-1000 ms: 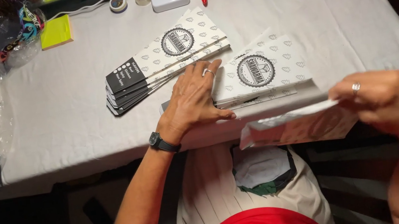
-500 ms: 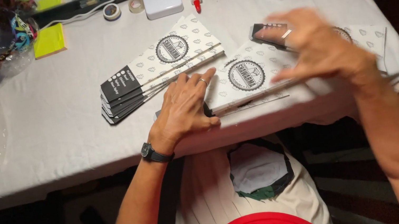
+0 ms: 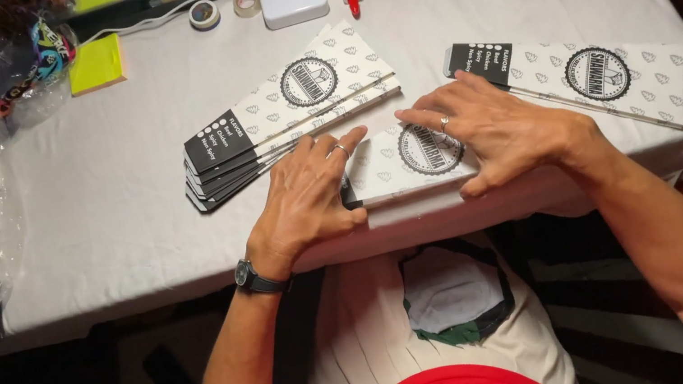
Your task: Folding and stacking printed paper food wrappers on a work table.
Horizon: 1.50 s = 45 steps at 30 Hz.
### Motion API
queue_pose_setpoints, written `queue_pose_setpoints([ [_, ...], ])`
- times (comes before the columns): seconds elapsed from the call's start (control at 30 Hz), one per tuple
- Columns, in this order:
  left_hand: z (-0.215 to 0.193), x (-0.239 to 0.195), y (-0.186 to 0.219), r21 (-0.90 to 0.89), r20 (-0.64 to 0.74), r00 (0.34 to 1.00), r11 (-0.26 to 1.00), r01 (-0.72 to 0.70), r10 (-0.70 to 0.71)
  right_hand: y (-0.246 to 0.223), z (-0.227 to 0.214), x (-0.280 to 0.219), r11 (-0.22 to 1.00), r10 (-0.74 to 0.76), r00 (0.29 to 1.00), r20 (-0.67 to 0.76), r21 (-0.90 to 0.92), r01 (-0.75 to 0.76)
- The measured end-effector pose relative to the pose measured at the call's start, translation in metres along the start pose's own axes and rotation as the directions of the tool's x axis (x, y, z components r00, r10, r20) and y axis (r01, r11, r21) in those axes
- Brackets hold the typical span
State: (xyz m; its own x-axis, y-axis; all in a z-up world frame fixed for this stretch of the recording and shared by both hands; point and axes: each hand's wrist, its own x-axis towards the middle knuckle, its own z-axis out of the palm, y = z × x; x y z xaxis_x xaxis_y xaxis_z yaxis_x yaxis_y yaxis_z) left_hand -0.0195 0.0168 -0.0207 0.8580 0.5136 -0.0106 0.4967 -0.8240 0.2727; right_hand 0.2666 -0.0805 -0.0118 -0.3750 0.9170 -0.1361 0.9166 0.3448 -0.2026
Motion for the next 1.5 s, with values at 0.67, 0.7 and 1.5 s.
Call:
queue_pose_setpoints([
  [0.67, 0.062, -0.030, 0.031, 0.087, -0.199, 0.964, 0.976, 0.199, -0.178, -0.053, 0.056, -0.009, 0.958, 0.261, 0.948, -0.185, -0.074, -0.278],
  [0.7, 0.061, -0.030, 0.031, 0.078, -0.197, 0.963, 0.976, 0.201, -0.183, -0.048, 0.053, -0.022, 0.954, 0.274, 0.937, -0.218, -0.057, -0.293],
  [1.5, -0.081, -0.007, 0.072, 0.094, -0.831, 0.500, 0.947, -0.309, 0.245, 0.051, -0.076, -0.099, 0.987, 0.162, 0.581, -0.797, 0.143, -0.079],
])
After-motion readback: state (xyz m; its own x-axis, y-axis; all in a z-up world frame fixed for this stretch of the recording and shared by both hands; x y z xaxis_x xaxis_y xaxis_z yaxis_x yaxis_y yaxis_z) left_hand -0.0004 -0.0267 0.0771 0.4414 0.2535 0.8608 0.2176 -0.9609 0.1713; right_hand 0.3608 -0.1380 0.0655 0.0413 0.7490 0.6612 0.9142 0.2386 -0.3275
